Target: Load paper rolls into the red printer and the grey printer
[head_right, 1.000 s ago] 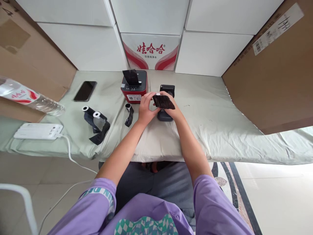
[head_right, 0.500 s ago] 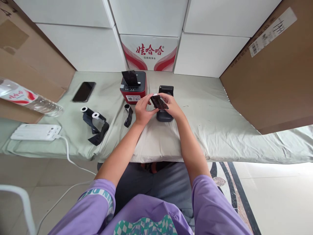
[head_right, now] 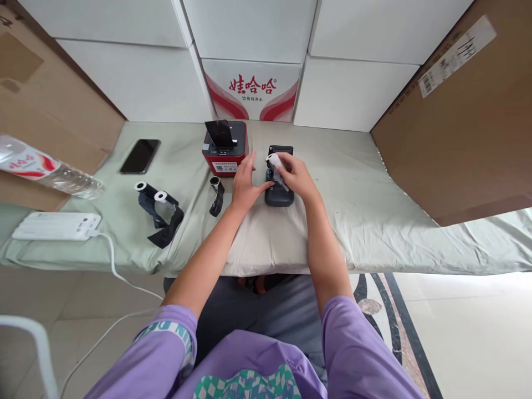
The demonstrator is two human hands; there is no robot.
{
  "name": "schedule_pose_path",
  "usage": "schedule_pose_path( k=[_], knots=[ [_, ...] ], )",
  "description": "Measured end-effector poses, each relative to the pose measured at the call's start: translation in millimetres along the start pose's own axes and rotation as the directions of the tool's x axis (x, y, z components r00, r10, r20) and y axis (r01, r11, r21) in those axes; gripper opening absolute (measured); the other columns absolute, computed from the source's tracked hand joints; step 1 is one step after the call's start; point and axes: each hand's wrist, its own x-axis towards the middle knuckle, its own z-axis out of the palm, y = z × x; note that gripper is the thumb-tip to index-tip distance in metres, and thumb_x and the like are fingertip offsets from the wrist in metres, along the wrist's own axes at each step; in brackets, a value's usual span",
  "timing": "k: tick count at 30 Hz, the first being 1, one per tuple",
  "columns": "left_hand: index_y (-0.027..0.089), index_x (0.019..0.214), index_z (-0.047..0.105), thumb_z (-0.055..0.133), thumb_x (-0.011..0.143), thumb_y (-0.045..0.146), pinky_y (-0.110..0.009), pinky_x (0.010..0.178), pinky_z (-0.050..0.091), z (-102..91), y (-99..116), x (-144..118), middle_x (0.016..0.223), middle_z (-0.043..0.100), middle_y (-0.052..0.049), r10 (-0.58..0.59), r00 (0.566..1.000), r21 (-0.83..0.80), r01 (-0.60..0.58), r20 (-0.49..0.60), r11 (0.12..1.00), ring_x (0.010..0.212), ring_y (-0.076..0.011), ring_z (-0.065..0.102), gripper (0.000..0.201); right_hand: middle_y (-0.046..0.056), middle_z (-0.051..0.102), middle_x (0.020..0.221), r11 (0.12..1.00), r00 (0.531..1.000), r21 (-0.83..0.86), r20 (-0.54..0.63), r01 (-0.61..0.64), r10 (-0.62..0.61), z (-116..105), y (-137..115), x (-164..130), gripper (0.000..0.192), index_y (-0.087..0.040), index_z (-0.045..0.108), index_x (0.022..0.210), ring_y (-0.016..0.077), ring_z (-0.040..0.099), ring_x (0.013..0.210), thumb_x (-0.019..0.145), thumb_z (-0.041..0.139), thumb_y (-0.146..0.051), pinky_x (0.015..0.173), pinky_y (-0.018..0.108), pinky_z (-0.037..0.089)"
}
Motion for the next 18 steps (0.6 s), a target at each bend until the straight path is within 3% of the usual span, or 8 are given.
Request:
schedule_pose_path(
  k=[2,4,9,13,18],
  knots=[
    [0.025,0.164,0.034,0.068,0.093,0.066,-0.044,0.114,0.047,3.0,-4,0,0.161,0.049,-0.018,-0.042,0.999,-0.03,0.042,-0.008,0.999,0.144,-0.0332,0.052,0.089,0.012,0.075,0.126,0.985,0.999,-0.168,-0.034,0.03,-0.036,-9,6,0,0.043,-0.023,0.072,0.125,0.0327,0.067,0.12,0.093,0.063,-0.05,0.108,0.054,0.052],
    [0.024,0.165,0.031,0.066,0.097,0.059,-0.043,0.111,0.049,5.1,-7,0,0.16,0.048,-0.018,-0.072,0.997,-0.05,0.071,-0.012,0.996,0.137,-0.0317,0.057,0.084,0.013,0.073,0.129,0.954,0.998,-0.294,0.001,0.058,-0.061,-13,8,-1,0.039,-0.023,0.071,0.127,0.0329,0.065,0.119,0.095,0.058,-0.043,0.109,0.054,0.05],
    [0.025,0.162,0.037,0.063,0.1,0.043,-0.037,0.097,0.054,5.3,-3,-2,0.149,0.057,-0.014,-0.096,0.995,-0.045,0.096,-0.009,0.994,0.102,-0.0232,0.067,0.069,0.015,0.07,0.129,0.886,0.993,-0.46,0.115,0.06,-0.008,-4,4,-3,0.042,-0.022,0.07,0.128,0.036,0.06,0.12,0.092,0.05,-0.024,0.108,0.058,0.046],
    [0.024,0.158,0.044,0.062,0.1,0.037,-0.033,0.092,0.054,4.3,1,-2,0.141,0.062,-0.012,-0.08,0.997,-0.036,0.079,-0.021,0.996,0.094,-0.0204,0.065,0.062,0.017,0.069,0.125,0.843,0.988,-0.538,0.135,0.01,0.075,8,3,-4,0.045,-0.022,0.072,0.128,0.0391,0.054,0.12,0.09,0.048,-0.018,0.108,0.065,0.04],
    [0.025,0.153,0.049,0.061,0.1,0.035,-0.03,0.087,0.054,5.2,2,-2,0.133,0.065,-0.011,-0.075,0.997,-0.038,0.074,-0.034,0.997,0.088,-0.0181,0.064,0.055,0.018,0.058,0.127,0.86,0.994,-0.498,-0.028,-0.108,0.109,13,19,-3,0.039,-0.024,0.075,0.12,0.0422,0.047,0.124,0.083,0.063,-0.024,0.11,0.068,0.038]
  ],
)
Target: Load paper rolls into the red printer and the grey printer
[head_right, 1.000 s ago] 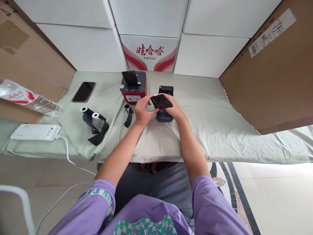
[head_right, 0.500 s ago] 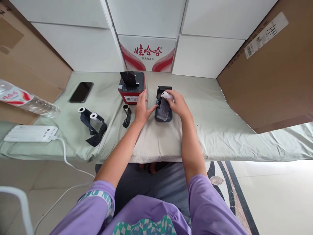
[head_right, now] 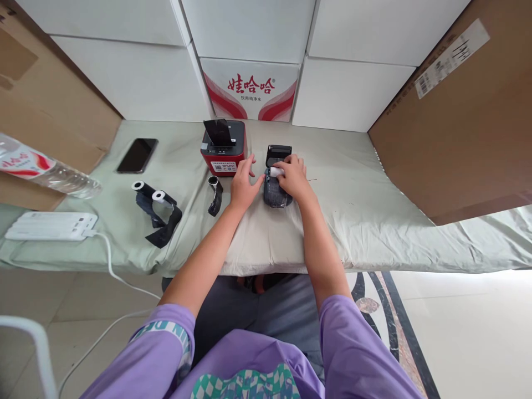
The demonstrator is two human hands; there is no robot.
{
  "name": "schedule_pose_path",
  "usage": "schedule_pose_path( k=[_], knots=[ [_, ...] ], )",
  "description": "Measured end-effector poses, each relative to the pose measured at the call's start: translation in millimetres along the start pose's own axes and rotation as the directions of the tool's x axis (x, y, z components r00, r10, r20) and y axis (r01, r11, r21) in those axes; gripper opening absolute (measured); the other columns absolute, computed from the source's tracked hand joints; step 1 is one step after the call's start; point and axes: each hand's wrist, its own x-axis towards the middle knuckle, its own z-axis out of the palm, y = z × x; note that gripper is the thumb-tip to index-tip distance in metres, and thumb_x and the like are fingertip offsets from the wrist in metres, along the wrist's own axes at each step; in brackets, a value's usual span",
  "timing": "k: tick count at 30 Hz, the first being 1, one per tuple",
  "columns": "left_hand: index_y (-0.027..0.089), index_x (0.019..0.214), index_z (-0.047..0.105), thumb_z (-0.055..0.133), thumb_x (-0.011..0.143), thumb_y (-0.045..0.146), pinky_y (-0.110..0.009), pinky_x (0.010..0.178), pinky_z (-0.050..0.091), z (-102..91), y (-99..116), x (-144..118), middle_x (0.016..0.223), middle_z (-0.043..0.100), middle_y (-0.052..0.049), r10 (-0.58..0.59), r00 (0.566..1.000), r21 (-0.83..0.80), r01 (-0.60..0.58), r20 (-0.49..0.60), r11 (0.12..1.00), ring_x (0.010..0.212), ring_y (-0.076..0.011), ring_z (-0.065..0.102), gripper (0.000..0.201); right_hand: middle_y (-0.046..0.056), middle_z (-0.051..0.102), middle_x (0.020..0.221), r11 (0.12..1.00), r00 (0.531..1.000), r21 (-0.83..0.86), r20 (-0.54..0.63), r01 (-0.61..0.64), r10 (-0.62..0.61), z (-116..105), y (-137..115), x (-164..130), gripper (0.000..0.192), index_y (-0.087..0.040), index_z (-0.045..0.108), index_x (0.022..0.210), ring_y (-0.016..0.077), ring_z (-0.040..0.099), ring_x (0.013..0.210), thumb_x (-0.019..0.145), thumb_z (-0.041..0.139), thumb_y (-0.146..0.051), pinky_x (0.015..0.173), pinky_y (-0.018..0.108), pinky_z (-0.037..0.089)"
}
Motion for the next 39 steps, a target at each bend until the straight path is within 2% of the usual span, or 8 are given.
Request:
schedule_pose_path(
  k=[6,10,14,17,20,25,30,39],
  knots=[
    [0.022,0.147,0.054,0.059,0.099,0.027,-0.03,0.086,0.054,-0.2,0,1,0.127,0.067,-0.011,-0.032,0.999,-0.01,0.032,0.011,0.999,0.086,-0.0176,0.065,0.048,0.014,0.055,0.13,0.967,0.968,0.236,-0.205,-0.094,0.144,10,19,12,0.036,-0.025,0.064,0.115,0.034,0.051,0.127,0.081,0.068,-0.037,0.111,0.055,0.047],
    [0.02,0.146,0.057,0.054,0.1,0.022,-0.032,0.09,0.054,0.2,-1,1,0.129,0.067,-0.012,-0.052,0.998,-0.035,0.054,0.044,0.998,0.09,-0.0188,0.067,0.046,0.01,0.058,0.136,0.845,0.951,0.528,-0.208,-0.089,0.23,13,15,16,0.038,-0.028,0.055,0.114,0.0265,0.055,0.131,0.086,0.061,-0.052,0.105,0.045,0.052],
    [0.018,0.145,0.057,0.051,0.1,0.024,-0.033,0.089,0.055,1.4,-3,2,0.132,0.068,-0.014,-0.059,0.996,-0.078,0.064,0.068,0.995,0.09,-0.0192,0.068,0.046,0.01,0.064,0.133,0.709,0.93,0.703,-0.219,-0.058,0.294,6,11,13,0.043,-0.029,0.051,0.112,0.0263,0.057,0.133,0.087,0.057,-0.063,0.111,0.048,0.05],
    [0.018,0.145,0.059,0.05,0.104,0.031,-0.033,0.088,0.055,2.4,-4,2,0.133,0.069,-0.015,-0.06,0.994,-0.13,0.072,0.094,0.989,0.087,-0.0187,0.068,0.044,0.009,0.07,0.123,0.672,0.941,0.731,-0.138,-0.114,0.31,1,16,11,0.039,-0.029,0.052,0.108,0.0265,0.062,0.127,0.081,0.063,-0.053,0.112,0.05,0.049],
    [0.019,0.144,0.061,0.047,0.108,0.04,-0.035,0.092,0.056,4.2,-4,2,0.133,0.07,-0.014,-0.076,0.987,-0.182,0.102,0.14,0.978,0.09,-0.0189,0.069,0.045,0.007,0.073,0.117,0.676,0.958,0.694,0.075,-0.248,0.275,-3,23,10,0.04,-0.027,0.059,0.106,0.027,0.065,0.119,0.068,0.068,-0.038,0.112,0.05,0.049],
    [0.022,0.142,0.065,0.056,0.105,0.042,-0.035,0.095,0.056,13.6,-3,1,0.134,0.068,-0.011,-0.146,0.961,-0.223,0.2,0.235,0.954,0.095,-0.0189,0.07,0.043,0.004,0.073,0.122,0.659,0.926,0.662,0.342,-0.358,0.16,-15,29,4,0.057,-0.028,0.067,0.124,0.0253,0.067,0.111,0.067,0.07,-0.031,0.112,0.049,0.05],
    [0.027,0.141,0.067,0.068,0.096,0.03,-0.035,0.093,0.058,24.5,-8,5,0.136,0.065,-0.008,-0.23,0.928,-0.262,0.31,0.293,0.914,0.09,-0.0166,0.068,0.045,0.003,0.072,0.131,0.634,0.929,0.711,0.37,-0.303,0.03,-21,32,2,0.058,-0.03,0.069,0.127,0.0244,0.066,0.116,0.069,0.077,-0.029,0.115,0.049,0.05],
    [0.022,0.134,0.07,0.067,0.092,0.022,-0.033,0.091,0.058,20.5,-4,8,0.136,0.066,-0.01,-0.204,0.932,-0.358,0.308,0.299,0.882,0.089,-0.0157,0.067,0.043,0.004,0.07,0.136,0.622,0.918,0.725,0.396,-0.296,-0.025,-19,42,4,0.062,-0.031,0.066,0.131,0.0248,0.067,0.117,0.071,0.081,-0.034,0.114,0.051,0.051]
  ],
)
